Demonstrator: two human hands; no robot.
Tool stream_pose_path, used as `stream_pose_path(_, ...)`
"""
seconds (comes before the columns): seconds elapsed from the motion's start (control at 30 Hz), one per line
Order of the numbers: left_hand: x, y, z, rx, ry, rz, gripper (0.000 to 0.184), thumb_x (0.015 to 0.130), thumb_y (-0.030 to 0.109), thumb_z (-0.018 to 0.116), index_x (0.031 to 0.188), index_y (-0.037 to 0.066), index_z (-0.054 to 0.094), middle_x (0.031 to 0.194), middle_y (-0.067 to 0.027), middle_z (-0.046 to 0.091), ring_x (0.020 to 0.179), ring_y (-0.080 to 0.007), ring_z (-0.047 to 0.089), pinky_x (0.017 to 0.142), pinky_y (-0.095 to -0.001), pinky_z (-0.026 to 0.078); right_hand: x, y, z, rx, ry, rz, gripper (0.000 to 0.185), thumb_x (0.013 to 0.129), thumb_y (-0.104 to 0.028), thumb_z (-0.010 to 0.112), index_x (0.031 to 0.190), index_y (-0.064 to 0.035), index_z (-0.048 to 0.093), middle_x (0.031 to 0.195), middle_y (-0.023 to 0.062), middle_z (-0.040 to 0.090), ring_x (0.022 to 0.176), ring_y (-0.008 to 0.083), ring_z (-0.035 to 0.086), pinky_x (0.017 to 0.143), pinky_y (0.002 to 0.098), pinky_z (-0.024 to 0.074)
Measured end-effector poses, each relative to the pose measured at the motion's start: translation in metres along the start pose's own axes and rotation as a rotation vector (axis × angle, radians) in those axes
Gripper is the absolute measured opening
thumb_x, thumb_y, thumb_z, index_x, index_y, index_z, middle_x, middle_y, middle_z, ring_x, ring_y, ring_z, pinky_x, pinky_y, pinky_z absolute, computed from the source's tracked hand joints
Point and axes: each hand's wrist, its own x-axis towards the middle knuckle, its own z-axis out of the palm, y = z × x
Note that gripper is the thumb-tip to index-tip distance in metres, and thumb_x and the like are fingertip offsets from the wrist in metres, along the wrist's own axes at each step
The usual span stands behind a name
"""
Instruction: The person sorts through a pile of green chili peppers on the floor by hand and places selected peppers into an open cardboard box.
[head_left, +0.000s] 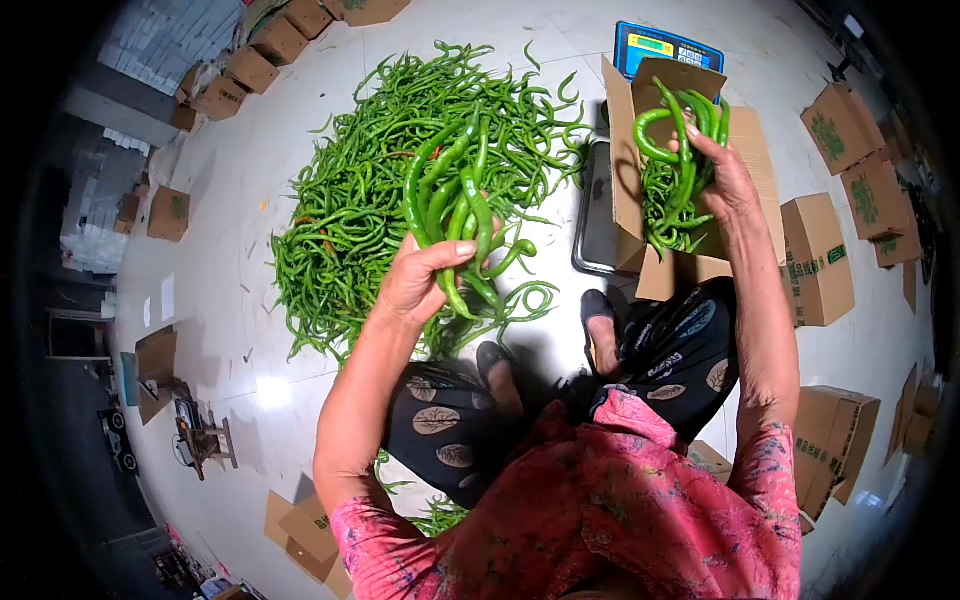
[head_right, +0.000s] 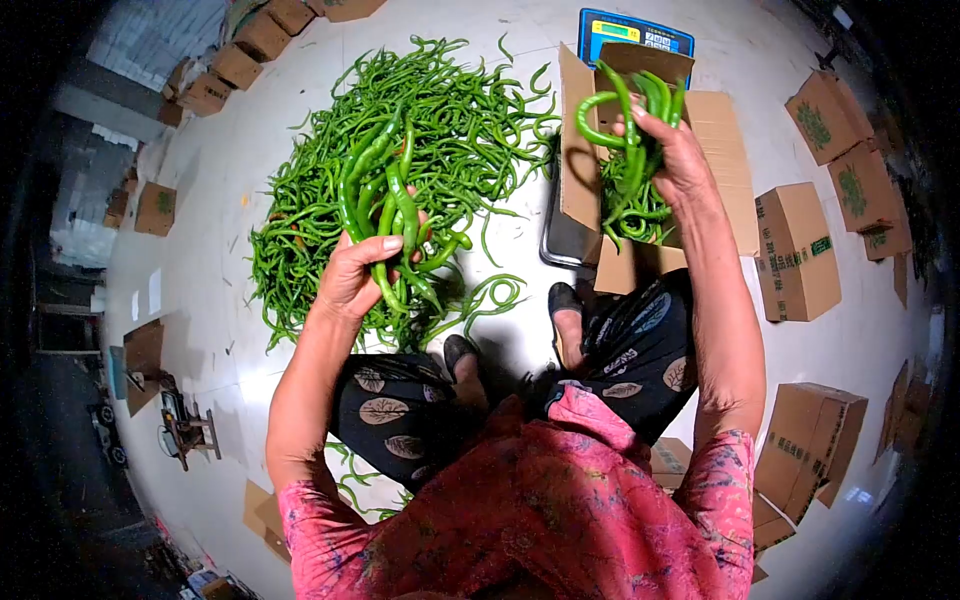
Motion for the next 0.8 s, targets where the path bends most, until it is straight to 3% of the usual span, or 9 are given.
stream_pose_path(0.07,0.001,-0.003,0.006,-0.001,0.012,0.019,0.071,0.071,0.001,0.068,0.136,0.001,0.039,0.115,-0.0146,0.059,0.099,-0.026,0.061,0.077,-0.0349,0.053,0.017,0.007,-0.035,-0.141,0.142,0.07,0.043,0.086,-0.012,0.066,0.123,0.0008,0.049,0.091,0.0085,0.063,0.078,0.0176,0.066,0.062,0.0295,0.0577)
stream_pose_path(0.23,0.008,-0.007,0.004,0.013,-0.021,0.002,0.068,0.072,0.001,0.068,0.135,0.001,0.041,0.118,-0.0131,0.059,0.102,-0.024,0.061,0.079,-0.0352,0.052,0.041,0.038,-0.113,-0.974,0.195,0.169,0.067,0.079,-0.046,0.071,0.12,0.0054,0.056,0.107,0.022,0.065,0.1,0.03,0.064,0.091,0.0402,0.0484)
stream_pose_path(0.33,0.009,-0.006,0.011,0.014,0.02,0.037,0.054,0.076,-0.001,0.066,0.127,-0.002,0.048,0.111,-0.0136,0.061,0.099,-0.0195,0.061,0.082,-0.032,0.051,0.011,0.019,-0.06,-1.397,0.221,-0.18,0.062,0.082,-0.044,0.067,0.121,0.0033,0.057,0.108,0.0227,0.065,0.104,0.0288,0.064,0.089,0.0369,0.0493)
stream_pose_path(0.4,0.013,-0.008,0.017,0.071,0.072,0.06,0.046,0.076,0.0,0.065,0.121,-0.003,0.052,0.107,-0.0118,0.064,0.095,-0.018,0.062,0.08,-0.0287,0.05,-0.024,0.022,0.0,-1.139,-0.055,-0.391,0.045,0.085,-0.035,0.065,0.116,-0.0024,0.063,0.104,0.0183,0.068,0.096,0.0253,0.066,0.085,0.0346,0.0512)
stream_pose_path(0.47,0.018,-0.01,0.021,0.162,0.114,0.083,0.042,0.077,0.0,0.065,0.117,-0.003,0.054,0.104,-0.0109,0.065,0.092,-0.0173,0.062,0.079,-0.0276,0.049,-0.072,0.032,0.066,-0.868,-0.288,-0.147,0.044,0.085,-0.028,0.066,0.121,-0.0034,0.059,0.112,0.0111,0.066,0.101,0.0167,0.062,0.087,0.0308,0.0492)
stream_pose_path(0.53,0.022,-0.016,0.02,0.466,0.241,0.05,0.034,0.079,0.0,0.061,0.113,-0.002,0.057,0.098,-0.0089,0.065,0.085,-0.0143,0.061,0.076,-0.0269,0.048,-0.099,0.064,0.102,-0.673,-0.433,0.091,0.062,0.081,-0.035,0.072,0.13,-0.0035,0.051,0.125,0.0164,0.056,0.115,0.0251,0.055,0.093,0.0357,0.0478)
stream_pose_path(0.6,0.021,-0.023,0.035,0.927,0.21,0.299,0.036,0.081,0.0,0.058,0.116,-0.002,0.055,0.097,-0.0082,0.065,0.082,-0.0163,0.06,0.077,-0.0294,0.048,-0.122,0.067,0.139,-0.326,-0.519,0.137,0.09,0.076,-0.045,0.075,0.138,0.0033,0.031,0.128,0.024,0.049,0.123,0.0316,0.047,0.097,0.0382,0.0457)
stream_pose_path(0.73,0.021,-0.054,0.03,1.532,0.126,0.755,0.059,0.076,0.003,0.062,0.13,-0.005,0.042,0.124,-0.0251,0.048,0.117,-0.0394,0.046,0.096,-0.046,0.039,-0.111,0.106,0.162,0.024,-0.384,-0.012,0.051,0.087,-0.035,0.067,0.121,-0.0028,0.046,0.107,0.0034,0.053,0.097,0.0122,0.049,0.083,0.0281,0.0427)
stream_pose_path(0.8,0.016,-0.052,0.036,1.519,0.016,0.724,0.07,0.074,0.003,0.064,0.137,-0.004,0.034,0.135,-0.0254,0.042,0.122,-0.042,0.042,0.103,-0.0468,0.034,-0.097,0.119,0.156,0.074,-0.273,0.071,0.028,0.092,-0.03,0.061,0.106,-0.0051,0.059,0.097,-0.0025,0.059,0.091,0.0095,0.054,0.082,0.0282,0.0444)
